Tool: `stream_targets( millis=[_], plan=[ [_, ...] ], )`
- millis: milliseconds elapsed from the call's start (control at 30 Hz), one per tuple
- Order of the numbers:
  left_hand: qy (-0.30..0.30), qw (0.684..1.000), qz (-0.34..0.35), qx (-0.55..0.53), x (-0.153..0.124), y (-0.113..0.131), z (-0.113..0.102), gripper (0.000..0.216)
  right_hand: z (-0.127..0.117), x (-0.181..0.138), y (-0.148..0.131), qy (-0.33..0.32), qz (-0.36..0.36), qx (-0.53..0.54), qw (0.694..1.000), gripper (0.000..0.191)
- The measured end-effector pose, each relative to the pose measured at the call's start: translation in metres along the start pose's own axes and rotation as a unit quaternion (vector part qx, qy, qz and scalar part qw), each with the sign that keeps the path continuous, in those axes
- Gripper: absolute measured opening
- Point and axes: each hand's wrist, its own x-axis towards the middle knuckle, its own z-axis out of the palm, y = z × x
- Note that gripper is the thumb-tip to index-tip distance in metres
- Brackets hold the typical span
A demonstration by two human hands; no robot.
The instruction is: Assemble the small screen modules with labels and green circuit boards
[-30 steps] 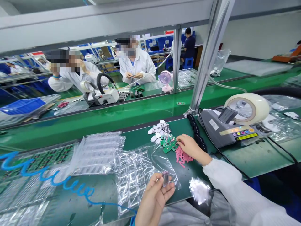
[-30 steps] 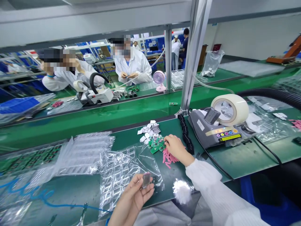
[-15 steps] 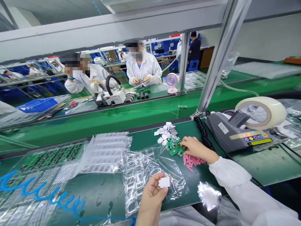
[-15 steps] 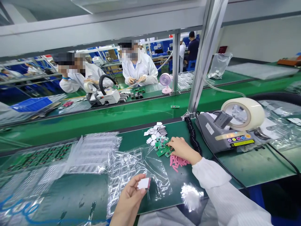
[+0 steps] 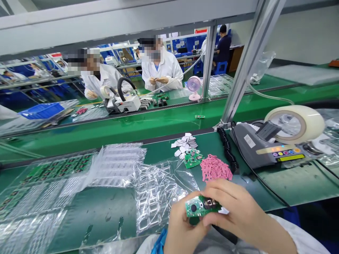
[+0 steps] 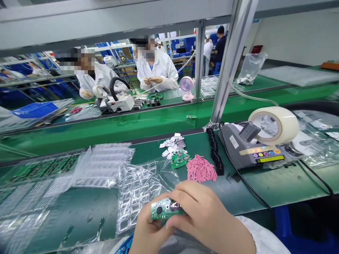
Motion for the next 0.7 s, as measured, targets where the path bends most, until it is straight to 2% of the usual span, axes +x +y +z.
stream_targets(
  millis=[67,200,333,467,533,700],
  plan=[
    [-0.018,0.999,0.039,0.027,0.0,0.005,0.005,0.021,-0.003,-0.006,-0.004,0.012,-0.002,-0.02,1.0,0.028],
    [-0.018,0.999,0.029,0.033,0.0,0.008,0.013,0.027,-0.016,-0.016,0.002,0.006,-0.025,-0.035,0.999,0.029],
    [-0.013,1.0,0.007,-0.018,-0.001,0.008,0.017,0.031,-0.03,-0.023,0.001,-0.028,-0.034,-0.062,0.997,0.025],
    [-0.033,0.997,0.035,-0.053,-0.004,0.007,0.013,0.032,-0.036,-0.03,0.001,-0.056,-0.036,-0.074,0.995,0.027],
    [-0.033,0.997,0.056,-0.027,-0.005,0.007,0.009,0.033,-0.036,-0.03,0.002,-0.057,-0.048,-0.069,0.995,0.026],
    [-0.016,0.993,0.081,0.089,-0.008,0.01,0.001,0.038,-0.035,-0.022,-0.006,-0.005,-0.074,-0.09,0.993,0.023]
  ],
)
